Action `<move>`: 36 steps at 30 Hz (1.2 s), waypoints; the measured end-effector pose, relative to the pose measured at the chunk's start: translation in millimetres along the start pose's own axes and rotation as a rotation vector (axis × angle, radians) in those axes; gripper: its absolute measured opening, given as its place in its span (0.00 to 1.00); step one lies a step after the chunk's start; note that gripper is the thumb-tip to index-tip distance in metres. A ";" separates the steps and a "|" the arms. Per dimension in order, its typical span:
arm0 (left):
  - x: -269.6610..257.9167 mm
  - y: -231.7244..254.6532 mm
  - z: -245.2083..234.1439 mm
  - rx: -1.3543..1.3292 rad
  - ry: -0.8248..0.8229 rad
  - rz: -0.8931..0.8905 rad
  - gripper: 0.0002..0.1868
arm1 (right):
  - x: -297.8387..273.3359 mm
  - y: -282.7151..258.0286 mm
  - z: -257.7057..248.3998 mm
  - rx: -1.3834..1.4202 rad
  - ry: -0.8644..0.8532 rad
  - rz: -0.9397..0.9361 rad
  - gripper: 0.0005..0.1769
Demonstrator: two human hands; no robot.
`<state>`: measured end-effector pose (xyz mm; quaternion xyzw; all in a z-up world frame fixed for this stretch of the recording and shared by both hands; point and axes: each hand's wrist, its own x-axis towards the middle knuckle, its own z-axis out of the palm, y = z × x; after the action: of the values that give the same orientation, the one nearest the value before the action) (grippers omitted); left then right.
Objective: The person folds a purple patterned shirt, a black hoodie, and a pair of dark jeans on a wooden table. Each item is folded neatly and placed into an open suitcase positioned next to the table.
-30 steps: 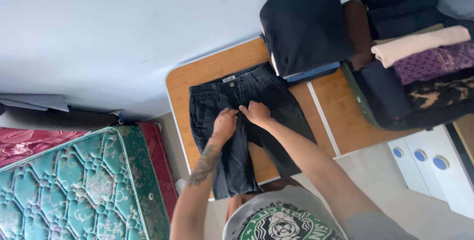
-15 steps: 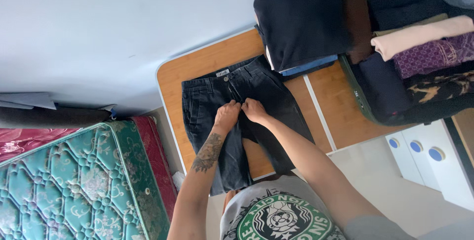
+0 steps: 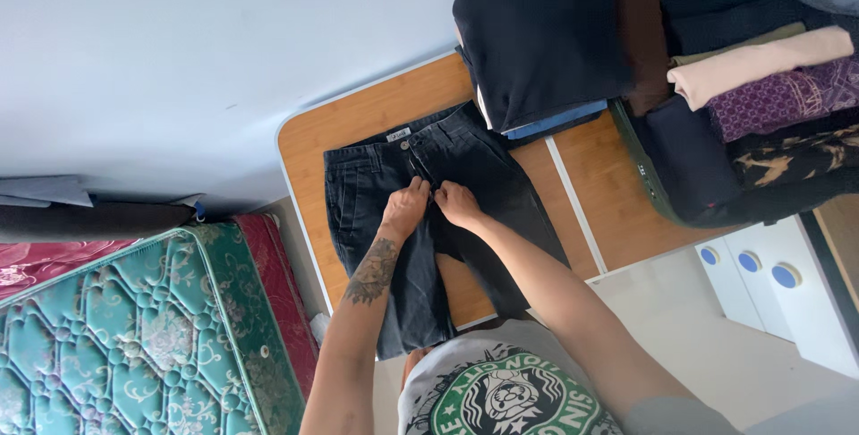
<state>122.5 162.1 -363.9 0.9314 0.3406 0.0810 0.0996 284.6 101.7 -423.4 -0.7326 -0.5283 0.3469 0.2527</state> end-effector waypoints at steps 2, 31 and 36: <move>4.9 -3.2 1.9 0.032 0.002 -0.001 0.02 | -0.2 -1.6 0.9 -0.004 -0.005 0.024 0.16; 15.1 -13.5 1.7 -0.009 0.086 -0.046 0.02 | 66.7 -14.1 -10.5 -0.180 -0.007 0.148 0.14; 30.1 -11.0 -12.4 0.096 0.086 0.006 0.04 | 63.7 -2.5 -10.2 0.054 0.004 0.128 0.15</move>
<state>135.8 191.5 -352.1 0.9318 0.3451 0.1051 0.0399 303.8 163.0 -430.5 -0.7583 -0.4704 0.3752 0.2507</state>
